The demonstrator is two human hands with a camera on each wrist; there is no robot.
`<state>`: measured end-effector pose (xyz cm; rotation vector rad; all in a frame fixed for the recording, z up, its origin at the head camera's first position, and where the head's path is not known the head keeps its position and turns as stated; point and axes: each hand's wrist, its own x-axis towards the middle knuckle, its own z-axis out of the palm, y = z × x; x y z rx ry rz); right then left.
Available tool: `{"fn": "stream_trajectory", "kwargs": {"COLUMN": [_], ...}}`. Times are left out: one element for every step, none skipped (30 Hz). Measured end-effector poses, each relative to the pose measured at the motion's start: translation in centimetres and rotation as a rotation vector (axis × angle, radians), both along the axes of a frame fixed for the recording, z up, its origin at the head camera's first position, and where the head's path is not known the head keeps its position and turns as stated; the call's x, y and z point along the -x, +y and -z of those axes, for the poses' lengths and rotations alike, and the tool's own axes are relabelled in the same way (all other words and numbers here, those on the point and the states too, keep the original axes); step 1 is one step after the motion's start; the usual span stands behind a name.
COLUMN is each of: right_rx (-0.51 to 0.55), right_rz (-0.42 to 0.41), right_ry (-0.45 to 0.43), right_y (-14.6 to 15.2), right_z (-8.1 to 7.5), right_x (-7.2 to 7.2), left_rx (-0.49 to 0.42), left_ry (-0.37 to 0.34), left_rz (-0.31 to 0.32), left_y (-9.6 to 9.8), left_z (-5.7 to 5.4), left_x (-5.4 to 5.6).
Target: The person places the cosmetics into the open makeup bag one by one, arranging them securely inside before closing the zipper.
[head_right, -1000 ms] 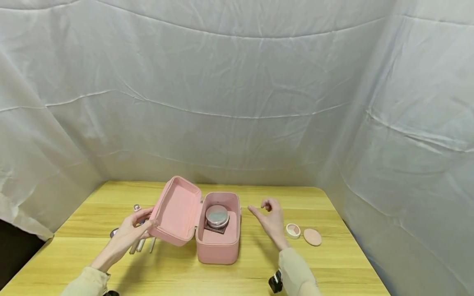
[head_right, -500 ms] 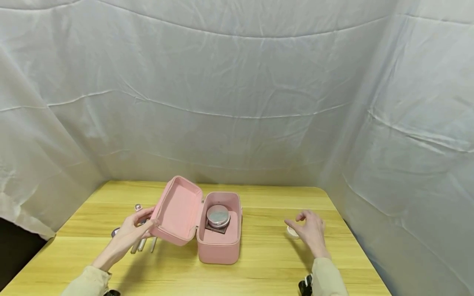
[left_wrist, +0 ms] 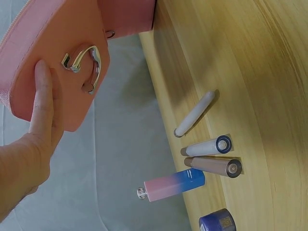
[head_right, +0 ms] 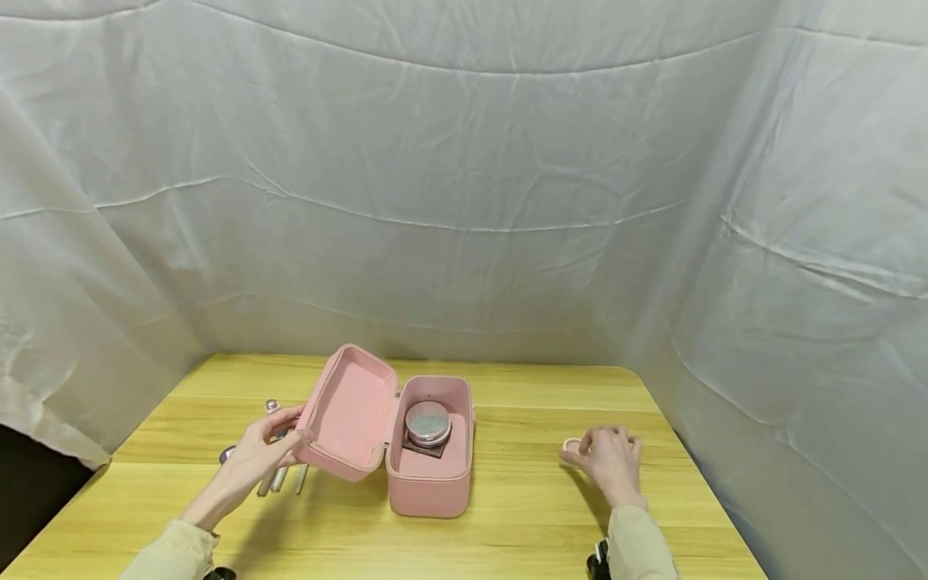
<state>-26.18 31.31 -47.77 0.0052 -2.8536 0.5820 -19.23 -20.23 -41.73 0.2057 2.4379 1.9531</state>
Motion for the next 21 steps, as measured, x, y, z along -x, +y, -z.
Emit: {"fn": "stream_trajectory", "kwargs": {"right_rx": [-0.005,-0.011,-0.019,-0.026,-0.033,-0.041,-0.048,-0.054,-0.059,-0.062,-0.067,-0.072,-0.078,-0.081,-0.086,-0.091,-0.095,-0.096,-0.097,-0.099,-0.101], "right_rz": [0.001,0.001,0.000,-0.003,-0.004,-0.007,-0.009,-0.010,-0.012,-0.014,-0.012,-0.012,-0.010,-0.008,-0.007,-0.005,-0.003,-0.003,-0.003,-0.003,-0.004], "right_ry": [-0.004,-0.009,-0.011,-0.013,-0.014,-0.013,-0.009,-0.006,-0.001,0.003,0.007,0.009,0.010,0.009,0.011,0.012,0.014,0.015,0.016,0.017,0.017], "right_y": [-0.02,-0.04,-0.06,-0.09,-0.14,-0.19,-0.23,-0.28,-0.31,-0.32,-0.33,-0.32,-0.30,-0.31,-0.27,-0.26,-0.25,-0.23,-0.22,-0.21,-0.19], "right_z": [0.09,0.15,0.21,0.27,0.31,0.33,0.38,0.40,0.44,0.49,0.53,0.58,0.65,0.67,0.74,0.80,0.84,0.87,0.88,0.87,0.89], "right_x": [0.01,0.04,0.06,0.09,0.08,0.09,0.13,0.15,0.18,0.22,0.22,0.25,0.27,0.28,0.34,0.37,0.41,0.46,0.49,0.51,0.56], "left_rx": [0.000,0.000,0.000,0.002,0.003,0.005,0.007,0.009,0.011,0.011,0.008,0.006,0.005,0.002,0.000,-0.002,-0.003,-0.003,-0.003,-0.003,-0.002], "left_ry": [0.002,0.003,0.004,0.006,0.006,0.007,0.008,0.007,0.006,0.006,0.005,0.004,0.003,0.002,0.002,0.001,0.001,0.001,0.002,0.003,0.003], "left_rz": [0.001,0.002,0.001,0.000,0.000,-0.001,-0.001,-0.002,-0.003,-0.004,-0.001,0.001,0.003,0.003,0.004,0.004,0.004,0.003,0.001,-0.001,-0.002], "left_y": [0.00,-0.01,-0.01,-0.02,-0.03,-0.03,-0.04,-0.05,-0.04,-0.04,-0.04,-0.03,-0.03,-0.02,-0.02,-0.02,-0.02,-0.02,-0.01,0.00,0.01], "left_z": [0.01,0.02,0.02,0.02,0.02,0.02,0.01,0.00,-0.02,-0.02,-0.02,-0.02,-0.02,-0.02,-0.01,-0.02,-0.03,-0.03,-0.04,-0.04,-0.03], "left_x": [0.02,0.03,0.05,0.07,0.08,0.11,0.12,0.14,0.15,0.15,0.15,0.13,0.11,0.09,0.07,0.05,0.04,0.03,0.02,0.03,0.03]}}
